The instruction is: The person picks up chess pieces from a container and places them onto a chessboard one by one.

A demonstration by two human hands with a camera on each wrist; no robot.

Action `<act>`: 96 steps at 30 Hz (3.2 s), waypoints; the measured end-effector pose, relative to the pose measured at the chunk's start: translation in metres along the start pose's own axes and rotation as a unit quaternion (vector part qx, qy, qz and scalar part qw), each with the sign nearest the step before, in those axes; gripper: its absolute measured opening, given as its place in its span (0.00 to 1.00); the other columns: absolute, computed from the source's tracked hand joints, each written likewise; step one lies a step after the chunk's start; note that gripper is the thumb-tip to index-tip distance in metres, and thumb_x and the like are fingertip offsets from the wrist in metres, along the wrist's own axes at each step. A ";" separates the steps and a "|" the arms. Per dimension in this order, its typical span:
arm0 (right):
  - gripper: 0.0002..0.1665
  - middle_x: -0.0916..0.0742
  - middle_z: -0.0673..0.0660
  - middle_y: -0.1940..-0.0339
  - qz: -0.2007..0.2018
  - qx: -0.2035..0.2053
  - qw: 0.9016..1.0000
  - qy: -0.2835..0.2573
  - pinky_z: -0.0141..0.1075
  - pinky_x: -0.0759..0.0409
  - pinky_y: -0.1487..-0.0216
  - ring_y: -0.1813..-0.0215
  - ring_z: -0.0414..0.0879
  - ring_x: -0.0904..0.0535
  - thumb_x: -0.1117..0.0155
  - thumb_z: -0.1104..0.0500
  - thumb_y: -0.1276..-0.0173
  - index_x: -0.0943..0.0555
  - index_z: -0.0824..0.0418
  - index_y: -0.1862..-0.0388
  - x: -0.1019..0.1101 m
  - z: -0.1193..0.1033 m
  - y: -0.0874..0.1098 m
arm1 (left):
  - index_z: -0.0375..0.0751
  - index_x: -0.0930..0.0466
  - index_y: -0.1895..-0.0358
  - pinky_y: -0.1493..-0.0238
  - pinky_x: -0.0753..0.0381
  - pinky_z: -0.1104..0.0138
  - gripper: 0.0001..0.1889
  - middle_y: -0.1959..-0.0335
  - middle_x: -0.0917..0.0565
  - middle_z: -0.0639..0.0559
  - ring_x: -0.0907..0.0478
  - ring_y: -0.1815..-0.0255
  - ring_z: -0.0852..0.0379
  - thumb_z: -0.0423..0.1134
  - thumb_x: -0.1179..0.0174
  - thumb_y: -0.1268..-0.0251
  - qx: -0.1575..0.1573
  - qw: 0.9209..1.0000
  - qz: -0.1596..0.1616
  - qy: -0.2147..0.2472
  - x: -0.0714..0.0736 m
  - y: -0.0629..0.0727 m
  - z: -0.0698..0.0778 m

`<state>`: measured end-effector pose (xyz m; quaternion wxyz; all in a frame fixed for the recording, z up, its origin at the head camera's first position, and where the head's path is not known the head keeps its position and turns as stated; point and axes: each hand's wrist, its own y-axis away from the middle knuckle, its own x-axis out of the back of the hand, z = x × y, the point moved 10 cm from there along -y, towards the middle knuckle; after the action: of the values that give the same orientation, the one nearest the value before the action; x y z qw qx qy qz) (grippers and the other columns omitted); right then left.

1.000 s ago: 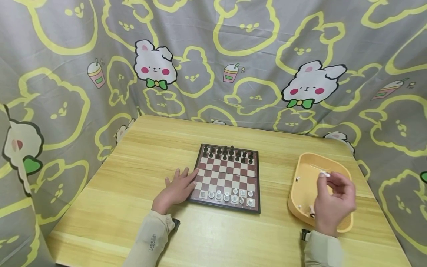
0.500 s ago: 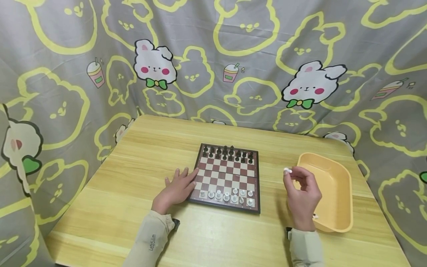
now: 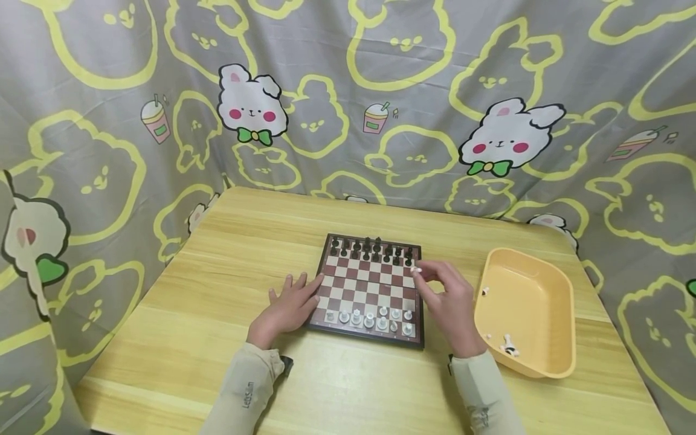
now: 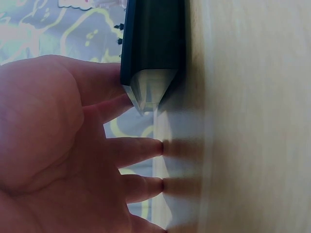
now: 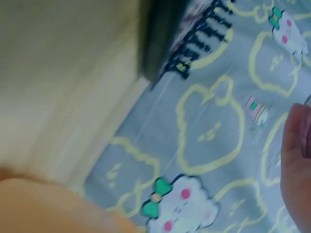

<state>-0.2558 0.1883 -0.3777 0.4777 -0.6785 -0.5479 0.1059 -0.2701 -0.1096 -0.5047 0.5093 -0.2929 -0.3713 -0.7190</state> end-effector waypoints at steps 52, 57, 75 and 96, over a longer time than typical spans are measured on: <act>0.10 0.10 0.46 0.59 -0.548 -0.048 0.835 0.007 0.33 0.16 0.57 0.61 0.34 0.17 0.30 0.68 0.31 0.11 0.55 0.57 -0.139 -0.001 0.036 | 0.53 0.41 0.17 0.29 0.68 0.24 0.28 0.17 0.47 0.33 0.62 0.17 0.26 0.46 0.56 0.15 -0.005 1.000 0.002 0.000 0.001 0.000 0.001; 0.10 0.09 0.47 0.60 -0.547 -0.033 0.837 0.004 0.33 0.15 0.57 0.61 0.34 0.18 0.30 0.68 0.32 0.11 0.55 0.58 -0.141 -0.003 0.036 | 0.54 0.42 0.17 0.29 0.68 0.24 0.28 0.17 0.47 0.33 0.62 0.17 0.26 0.47 0.56 0.15 -0.004 1.000 0.001 -0.004 0.001 0.000 0.000; 0.10 0.09 0.45 0.60 -0.551 -0.029 0.834 0.007 0.34 0.15 0.56 0.60 0.34 0.16 0.29 0.68 0.32 0.11 0.54 0.59 -0.144 -0.004 0.037 | 0.53 0.41 0.17 0.29 0.68 0.24 0.28 0.17 0.47 0.34 0.63 0.17 0.27 0.46 0.56 0.15 -0.001 1.000 0.001 0.003 0.001 0.000 0.001; 0.11 0.09 0.51 0.56 -0.253 -0.229 0.937 0.071 0.23 0.22 0.57 0.57 0.30 0.18 0.34 0.53 0.23 0.12 0.57 0.51 0.046 0.064 0.021 | 0.54 0.42 0.17 0.29 0.68 0.24 0.28 0.17 0.47 0.35 0.62 0.17 0.27 0.47 0.57 0.15 0.000 1.000 0.001 -0.003 -0.001 -0.001 -0.002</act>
<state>-0.2676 0.2625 -0.4098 0.3587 -0.6139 -0.6755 -0.1954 -0.2706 -0.1103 -0.5072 0.5086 -0.2954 -0.3726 -0.7178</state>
